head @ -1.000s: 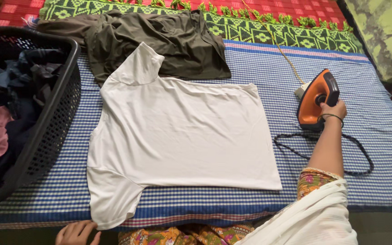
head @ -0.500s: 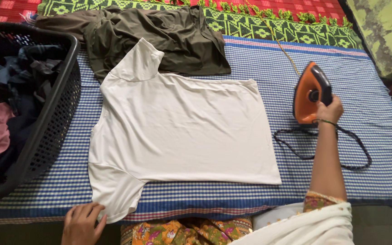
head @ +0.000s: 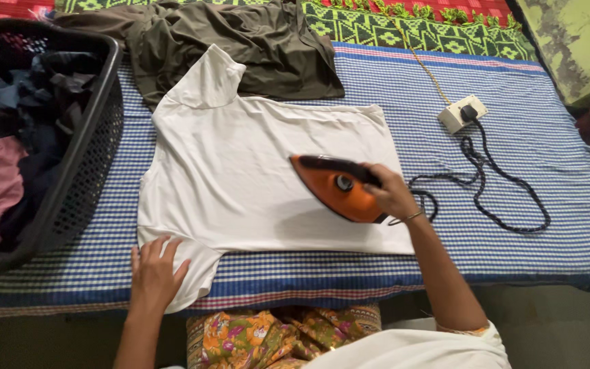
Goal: The person irons a white t-shirt laid out on a bed. They use an electric iron to smooth the fabric, moving it across the front and sleeves while holding the shirt in place with their left hand. The person adjusts the shirt's position multiple times to ensure even coverage.
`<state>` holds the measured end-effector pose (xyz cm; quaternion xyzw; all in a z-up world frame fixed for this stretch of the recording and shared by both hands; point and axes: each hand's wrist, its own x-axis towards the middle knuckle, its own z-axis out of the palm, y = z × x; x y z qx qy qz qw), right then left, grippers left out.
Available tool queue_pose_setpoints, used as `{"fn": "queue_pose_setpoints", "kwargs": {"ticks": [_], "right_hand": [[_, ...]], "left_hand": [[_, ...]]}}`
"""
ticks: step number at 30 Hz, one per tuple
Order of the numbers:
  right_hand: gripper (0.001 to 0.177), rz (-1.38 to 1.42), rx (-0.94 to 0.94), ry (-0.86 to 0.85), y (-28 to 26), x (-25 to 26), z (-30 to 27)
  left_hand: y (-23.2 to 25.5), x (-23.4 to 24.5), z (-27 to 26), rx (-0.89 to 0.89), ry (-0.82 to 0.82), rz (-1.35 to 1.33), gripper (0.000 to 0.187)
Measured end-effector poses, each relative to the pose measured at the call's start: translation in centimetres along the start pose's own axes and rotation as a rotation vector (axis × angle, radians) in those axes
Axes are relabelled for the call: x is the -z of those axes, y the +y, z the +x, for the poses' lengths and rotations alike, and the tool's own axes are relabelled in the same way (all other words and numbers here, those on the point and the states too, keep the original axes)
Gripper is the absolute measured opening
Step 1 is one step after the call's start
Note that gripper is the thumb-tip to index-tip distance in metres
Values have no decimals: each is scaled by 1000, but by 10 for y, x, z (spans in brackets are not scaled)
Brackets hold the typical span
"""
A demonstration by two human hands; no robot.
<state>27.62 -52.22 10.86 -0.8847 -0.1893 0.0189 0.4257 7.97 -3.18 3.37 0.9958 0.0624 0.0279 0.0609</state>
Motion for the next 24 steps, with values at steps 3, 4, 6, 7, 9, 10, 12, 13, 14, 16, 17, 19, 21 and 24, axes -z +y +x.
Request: {"fn": "queue_pose_setpoints", "kwargs": {"ticks": [3,4,6,7,9,10,12,13,14,16,17,19,21,24], "right_hand": [[48,-61,-15,-121,-16,-41,-1],[48,-128,46,-115,-20,-53,-3],[48,-262,171,-100,-30,-73,-4],[45,-329,102,-100,-35,-78,-3],[39,-460,-39,-99,-49,-85,2],[38,-498,-20,-84,-56,-87,2],[37,-574,21,-50,-71,-89,3],[34,-611,4,-61,-76,-90,4],[32,-648,-14,-71,-81,-91,5],[30,-675,-35,-87,-85,-93,7],[30,-666,-38,-91,-84,-92,9],[29,-659,-25,-86,-80,-92,10],[29,-663,9,-62,-75,-93,11],[28,-658,-20,-12,-69,-99,9]], "left_hand": [[-6,-18,6,11,12,-42,73],[-8,-26,9,13,14,-58,80],[-18,-39,10,66,-92,-45,96],[-19,-48,9,120,-204,-19,105],[-26,-62,7,199,-337,-34,117],[-27,-69,7,224,-358,-75,120],[-32,-76,7,278,-419,-120,126],[-33,-77,10,307,-462,-125,128],[-33,-76,13,336,-505,-129,131],[-31,-72,10,341,-503,-116,133],[-30,-71,8,344,-503,-112,134],[-29,-68,8,359,-510,-105,138],[-28,-65,7,366,-512,-104,140],[-28,-64,8,367,-511,-112,143]]}}
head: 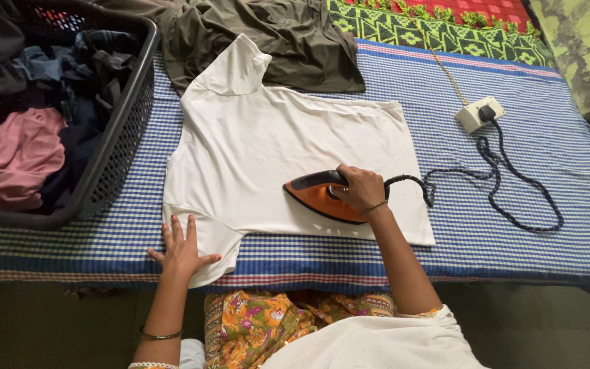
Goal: The person irons a white t-shirt laid out on a bed. They use an electric iron to smooth the fabric, moving it across the front and sleeves while holding the shirt in place with their left hand. The person adjusts the shirt's position multiple times to ensure even coverage.
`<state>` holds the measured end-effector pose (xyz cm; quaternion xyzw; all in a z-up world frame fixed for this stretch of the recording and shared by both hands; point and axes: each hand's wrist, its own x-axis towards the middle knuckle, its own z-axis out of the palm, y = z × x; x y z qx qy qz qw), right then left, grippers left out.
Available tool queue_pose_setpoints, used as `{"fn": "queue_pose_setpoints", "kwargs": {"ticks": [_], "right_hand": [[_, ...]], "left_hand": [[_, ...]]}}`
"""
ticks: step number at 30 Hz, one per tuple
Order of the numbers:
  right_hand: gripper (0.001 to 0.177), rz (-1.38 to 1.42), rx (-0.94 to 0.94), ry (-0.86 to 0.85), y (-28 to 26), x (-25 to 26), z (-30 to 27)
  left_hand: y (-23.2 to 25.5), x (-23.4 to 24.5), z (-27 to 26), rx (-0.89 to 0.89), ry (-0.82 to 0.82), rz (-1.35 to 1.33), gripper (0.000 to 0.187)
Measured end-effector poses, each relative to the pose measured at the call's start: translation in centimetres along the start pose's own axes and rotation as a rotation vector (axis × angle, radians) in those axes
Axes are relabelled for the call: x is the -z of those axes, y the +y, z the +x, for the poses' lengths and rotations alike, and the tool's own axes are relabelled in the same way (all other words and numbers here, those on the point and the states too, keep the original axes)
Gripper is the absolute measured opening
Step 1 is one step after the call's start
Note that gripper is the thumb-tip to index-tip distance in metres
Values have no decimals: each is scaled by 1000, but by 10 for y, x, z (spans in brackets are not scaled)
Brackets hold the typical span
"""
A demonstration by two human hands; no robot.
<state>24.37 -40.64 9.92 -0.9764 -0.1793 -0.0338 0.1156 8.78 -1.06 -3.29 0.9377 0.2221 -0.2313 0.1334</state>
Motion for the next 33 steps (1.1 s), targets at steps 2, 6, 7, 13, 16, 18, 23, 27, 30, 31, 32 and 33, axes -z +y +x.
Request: {"fn": "queue_pose_setpoints", "kwargs": {"ticks": [2,6,7,13,16,18,23,27,30,31,32,33], "right_hand": [[27,-11,2,33,1,-5,0],[28,-36,-3,66,1,-9,0],[29,-38,8,87,2,-9,-1],[31,-52,21,152,0,-15,-4],[32,-68,28,176,0,-16,-4],[33,-70,32,188,0,-17,-5],[35,-109,42,219,2,-21,-6],[34,-104,45,247,0,-22,-6],[32,-85,48,271,-1,-21,-7],[32,-86,49,275,-1,-21,-7],[32,-87,50,279,-1,-22,-7],[32,-89,51,282,-1,-22,-8]], "left_hand": [[0,-1,1,0,0,-3,144],[0,0,-1,-11,16,-6,145],[0,1,-1,-10,16,-12,145],[0,0,0,-13,-4,-21,146],[0,-1,2,-13,-12,-18,146],[-2,-3,3,-19,-11,-15,146],[-4,-5,5,-27,-14,-12,146],[-3,-5,6,-18,-33,9,145],[-4,-6,7,-18,-31,7,145],[-4,-7,7,-20,-31,7,146],[-5,-8,8,-21,-30,7,146],[-6,-10,9,-24,-24,8,145]]}}
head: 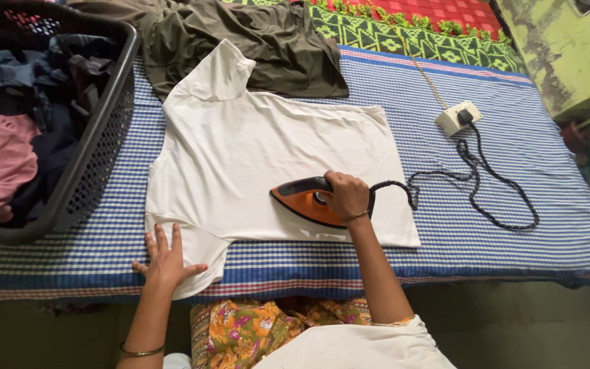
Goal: The person irons a white t-shirt laid out on a bed. They use an electric iron to smooth the fabric, moving it across the front and sleeves while holding the shirt in place with their left hand. The person adjusts the shirt's position multiple times to ensure even coverage.
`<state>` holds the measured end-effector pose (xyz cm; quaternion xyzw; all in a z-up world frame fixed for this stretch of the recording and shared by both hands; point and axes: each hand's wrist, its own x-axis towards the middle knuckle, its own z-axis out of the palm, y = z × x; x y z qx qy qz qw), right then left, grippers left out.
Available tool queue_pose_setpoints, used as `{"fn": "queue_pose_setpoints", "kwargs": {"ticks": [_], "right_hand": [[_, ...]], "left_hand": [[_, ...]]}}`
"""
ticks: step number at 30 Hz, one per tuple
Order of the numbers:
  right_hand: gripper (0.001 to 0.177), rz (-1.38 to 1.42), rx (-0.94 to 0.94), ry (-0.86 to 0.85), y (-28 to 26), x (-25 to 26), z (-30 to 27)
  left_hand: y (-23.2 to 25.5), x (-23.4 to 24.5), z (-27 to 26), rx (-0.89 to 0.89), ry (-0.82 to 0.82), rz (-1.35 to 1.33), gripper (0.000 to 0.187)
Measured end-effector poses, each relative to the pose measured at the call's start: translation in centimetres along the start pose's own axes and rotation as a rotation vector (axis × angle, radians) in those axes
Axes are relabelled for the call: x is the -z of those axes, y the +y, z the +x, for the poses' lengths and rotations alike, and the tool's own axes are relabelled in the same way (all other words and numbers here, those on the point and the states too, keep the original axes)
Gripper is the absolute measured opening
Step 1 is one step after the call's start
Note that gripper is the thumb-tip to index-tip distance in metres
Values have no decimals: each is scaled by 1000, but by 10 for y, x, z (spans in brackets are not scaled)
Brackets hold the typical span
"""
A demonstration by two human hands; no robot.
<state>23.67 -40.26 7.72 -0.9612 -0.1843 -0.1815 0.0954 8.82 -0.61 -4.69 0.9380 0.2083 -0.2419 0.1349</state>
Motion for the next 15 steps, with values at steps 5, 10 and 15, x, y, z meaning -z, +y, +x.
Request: {"fn": "queue_pose_setpoints", "kwargs": {"ticks": [5,10,15], "right_hand": [[34,-5,-3,9,-2,0,1],[33,-4,0,-17,-2,2,1],[31,50,40,-97,4,10,7]], "left_hand": [[-4,-5,10,14,-28,19,146],[-4,-7,12,25,-29,14,149],[2,3,2,25,-24,5,149]]}}
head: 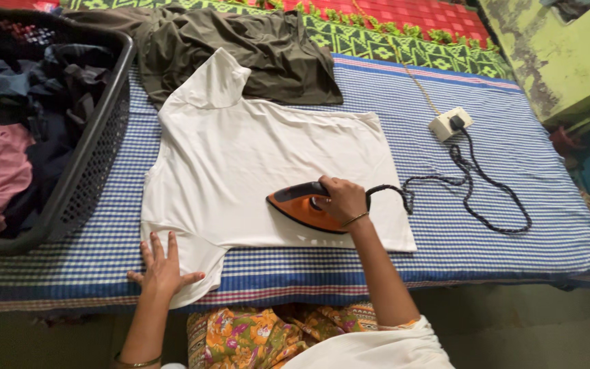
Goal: The person irons a white t-shirt laid out on a bed. They use an electric iron to smooth the fabric, moving it across the front and sleeves while holding the shirt in place with their left hand. The person adjusts the shirt's position multiple times to ensure even coverage.
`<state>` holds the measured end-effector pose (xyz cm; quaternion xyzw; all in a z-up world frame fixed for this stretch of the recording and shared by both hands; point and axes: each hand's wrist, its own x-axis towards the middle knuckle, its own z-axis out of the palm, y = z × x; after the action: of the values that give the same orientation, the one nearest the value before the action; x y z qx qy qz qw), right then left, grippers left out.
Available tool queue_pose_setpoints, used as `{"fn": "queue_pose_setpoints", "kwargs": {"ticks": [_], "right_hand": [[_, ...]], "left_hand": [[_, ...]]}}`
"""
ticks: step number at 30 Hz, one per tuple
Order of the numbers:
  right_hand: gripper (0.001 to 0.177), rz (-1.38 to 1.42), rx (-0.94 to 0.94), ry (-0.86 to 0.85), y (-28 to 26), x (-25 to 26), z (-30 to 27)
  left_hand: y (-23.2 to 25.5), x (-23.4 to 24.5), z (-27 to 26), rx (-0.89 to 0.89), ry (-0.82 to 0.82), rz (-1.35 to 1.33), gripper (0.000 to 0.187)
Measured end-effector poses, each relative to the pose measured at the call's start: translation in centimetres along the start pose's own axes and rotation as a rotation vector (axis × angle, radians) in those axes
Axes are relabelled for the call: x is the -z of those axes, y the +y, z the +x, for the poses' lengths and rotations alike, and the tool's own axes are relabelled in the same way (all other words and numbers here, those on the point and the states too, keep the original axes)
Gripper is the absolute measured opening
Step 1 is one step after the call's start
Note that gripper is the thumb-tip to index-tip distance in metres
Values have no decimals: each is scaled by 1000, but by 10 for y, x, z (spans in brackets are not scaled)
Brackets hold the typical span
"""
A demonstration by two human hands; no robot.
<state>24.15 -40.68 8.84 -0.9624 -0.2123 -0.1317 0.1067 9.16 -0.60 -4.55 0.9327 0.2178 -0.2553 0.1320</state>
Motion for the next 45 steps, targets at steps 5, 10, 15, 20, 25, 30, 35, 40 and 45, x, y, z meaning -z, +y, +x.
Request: {"fn": "queue_pose_setpoints", "kwargs": {"ticks": [5,10,15,20,25,30,35,40,45], "right_hand": [[30,-26,-35,-136,2,0,6],[33,-50,31,-170,-6,-11,18],[35,-53,134,-182,-33,-29,43],[34,-21,246,-147,-75,-56,70],[32,11,279,-192,-102,-66,88],[35,19,291,-183,-90,-65,81],[35,-42,238,-147,-51,-59,70],[36,-63,108,-191,-16,-41,54],[48,-24,213,-29,-17,-8,42]], "left_hand": [[8,12,-17,2,21,-5,147],[17,24,-26,20,6,0,146],[21,27,-29,37,-12,-19,145],[24,28,-27,63,-52,7,149],[26,33,-29,89,-71,14,151],[25,35,-35,87,-58,30,148],[22,32,-32,91,-49,-5,149],[19,24,-23,91,-45,-11,151],[14,14,-14,76,-23,-23,153]]}}
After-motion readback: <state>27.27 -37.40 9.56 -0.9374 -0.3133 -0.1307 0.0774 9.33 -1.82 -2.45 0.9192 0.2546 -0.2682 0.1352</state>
